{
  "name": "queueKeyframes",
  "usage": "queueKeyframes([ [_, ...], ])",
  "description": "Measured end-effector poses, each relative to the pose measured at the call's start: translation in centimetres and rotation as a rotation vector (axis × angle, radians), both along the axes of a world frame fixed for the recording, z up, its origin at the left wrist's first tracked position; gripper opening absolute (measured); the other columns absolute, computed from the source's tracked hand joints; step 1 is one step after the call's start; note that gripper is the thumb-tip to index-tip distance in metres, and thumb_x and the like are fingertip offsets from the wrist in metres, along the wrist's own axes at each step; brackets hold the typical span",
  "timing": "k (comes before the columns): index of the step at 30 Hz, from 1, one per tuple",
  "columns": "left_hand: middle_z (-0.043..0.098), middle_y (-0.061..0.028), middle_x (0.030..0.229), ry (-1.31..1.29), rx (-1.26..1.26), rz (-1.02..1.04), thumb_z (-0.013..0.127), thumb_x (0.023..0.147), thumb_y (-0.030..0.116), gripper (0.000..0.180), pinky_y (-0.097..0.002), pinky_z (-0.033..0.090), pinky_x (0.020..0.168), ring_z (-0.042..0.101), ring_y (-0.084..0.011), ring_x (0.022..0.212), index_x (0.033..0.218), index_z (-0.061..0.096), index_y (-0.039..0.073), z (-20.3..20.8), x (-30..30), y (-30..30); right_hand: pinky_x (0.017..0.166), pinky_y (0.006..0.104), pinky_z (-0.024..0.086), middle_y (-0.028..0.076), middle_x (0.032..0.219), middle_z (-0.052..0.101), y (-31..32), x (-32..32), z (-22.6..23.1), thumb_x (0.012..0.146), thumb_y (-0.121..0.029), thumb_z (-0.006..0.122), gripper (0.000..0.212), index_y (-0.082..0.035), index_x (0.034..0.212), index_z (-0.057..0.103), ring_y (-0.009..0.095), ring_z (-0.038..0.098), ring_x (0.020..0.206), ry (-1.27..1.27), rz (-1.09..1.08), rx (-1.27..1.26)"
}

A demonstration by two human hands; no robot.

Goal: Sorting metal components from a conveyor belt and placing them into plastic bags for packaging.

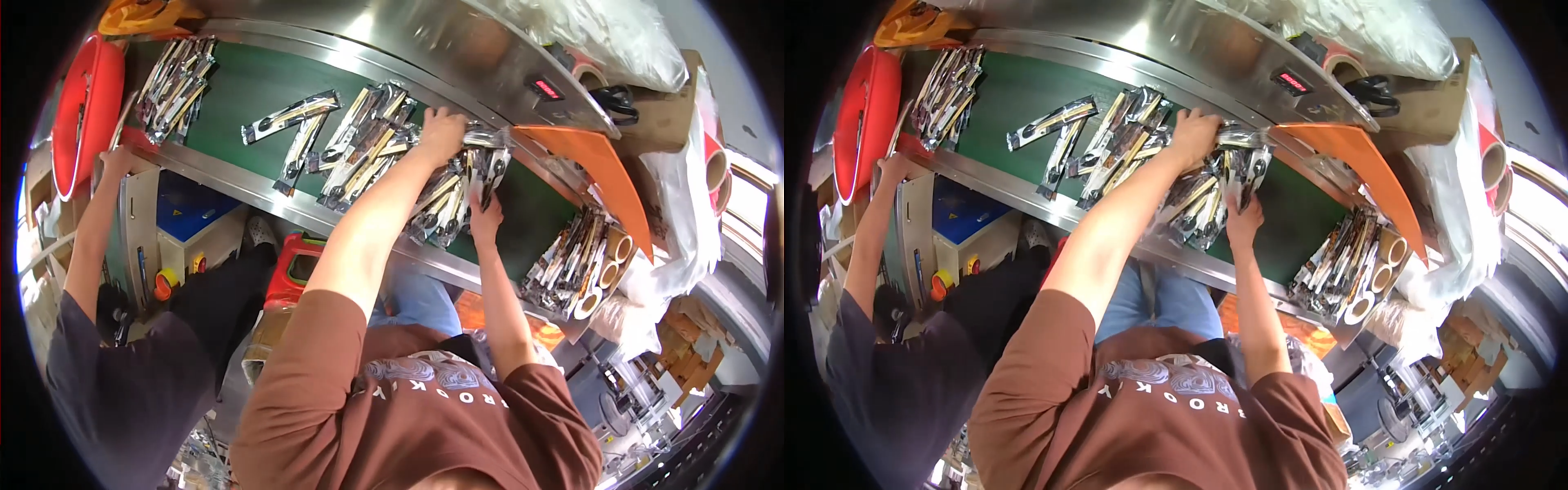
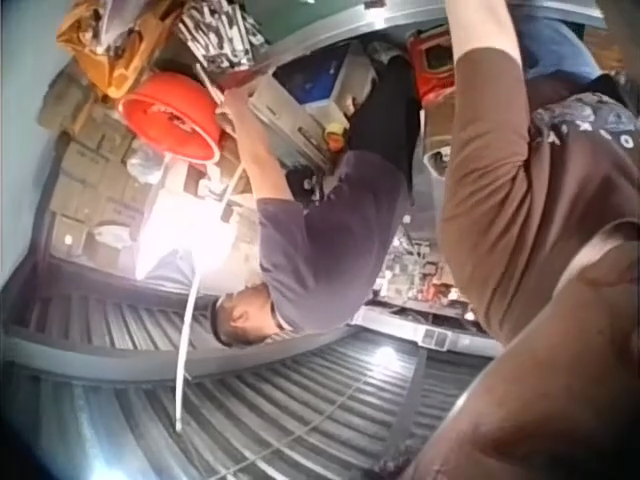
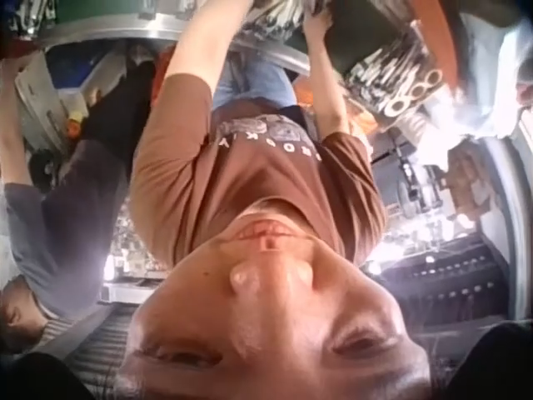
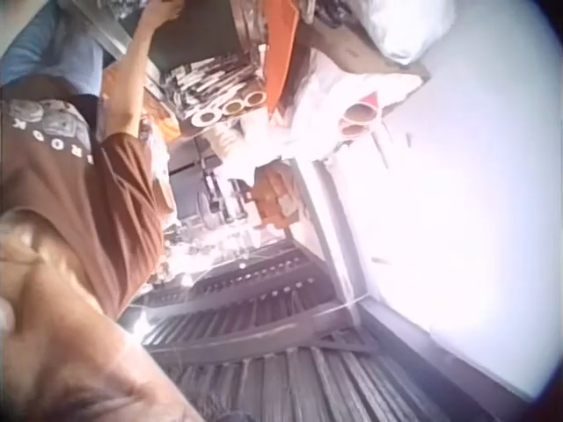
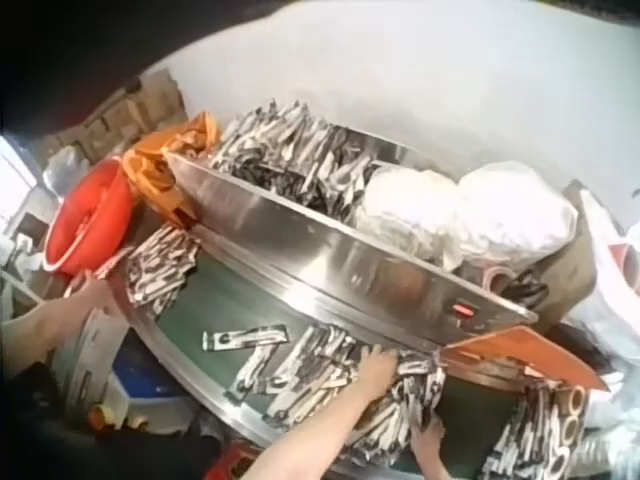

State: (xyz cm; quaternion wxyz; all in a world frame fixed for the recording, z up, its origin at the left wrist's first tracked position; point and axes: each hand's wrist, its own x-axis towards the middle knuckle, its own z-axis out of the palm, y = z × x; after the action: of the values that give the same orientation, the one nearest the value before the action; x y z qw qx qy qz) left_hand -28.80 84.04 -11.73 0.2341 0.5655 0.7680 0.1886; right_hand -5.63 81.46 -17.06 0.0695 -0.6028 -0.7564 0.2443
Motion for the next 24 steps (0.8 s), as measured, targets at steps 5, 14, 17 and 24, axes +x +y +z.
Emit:
queueKeyframes([
  [5,0.054,-0.0094,0.082,-0.421,0.869,0.08,0.062,0.076,0.004,0.015,-0.0318,0.043,0.067,0.052,-0.0256,0.075,0.091,0.059,0.004,13.7,-1.8,-2.4,0.096,0.0442,0.032,0.029,0.118,0.049,-0.7,-1.4,0.3,0.083,-0.044,0.057,0.066,0.009,0.121,0.043,0.041,0.045,0.112,0.175,-0.233,-0.058],
  [14,0.049,-0.0216,0.121,0.167,0.007,0.516,0.051,0.084,0.044,0.053,-0.0536,0.025,0.098,0.041,-0.041,0.113,0.119,0.048,0.004,-5.0,-23.3,-19.5,0.093,0.0381,0.038,0.021,0.113,0.055,-6.5,-13.6,5.8,0.062,-0.033,0.078,0.08,0.003,0.123,0.04,0.031,0.053,0.107,0.388,-0.107,-0.06],
  [17,0.042,-0.021,0.13,0.031,-0.21,0.458,0.05,0.08,0.056,0.072,-0.0536,0.018,0.103,0.036,-0.0387,0.121,0.13,0.037,0.005,-1.4,-20.0,-18.3,0.084,0.0406,0.043,0.018,0.102,0.059,-9.4,-19.4,3.1,0.065,-0.025,0.076,0.062,-0.001,0.113,0.045,0.034,0.057,0.095,0.351,-0.064,0.035],
  [24,0.039,-0.0266,0.131,-0.27,-0.113,0.414,0.065,0.077,0.042,0.082,-0.0387,0.03,0.102,0.04,-0.0337,0.121,0.132,0.031,-0.008,0.2,-31.7,-20.0,0.097,0.0458,0.034,0.027,0.12,0.046,-11.6,-42.4,3.4,0.065,-0.051,0.067,0.083,0.004,0.122,0.041,0.039,0.045,0.114,0.556,0.047,-0.559],
])
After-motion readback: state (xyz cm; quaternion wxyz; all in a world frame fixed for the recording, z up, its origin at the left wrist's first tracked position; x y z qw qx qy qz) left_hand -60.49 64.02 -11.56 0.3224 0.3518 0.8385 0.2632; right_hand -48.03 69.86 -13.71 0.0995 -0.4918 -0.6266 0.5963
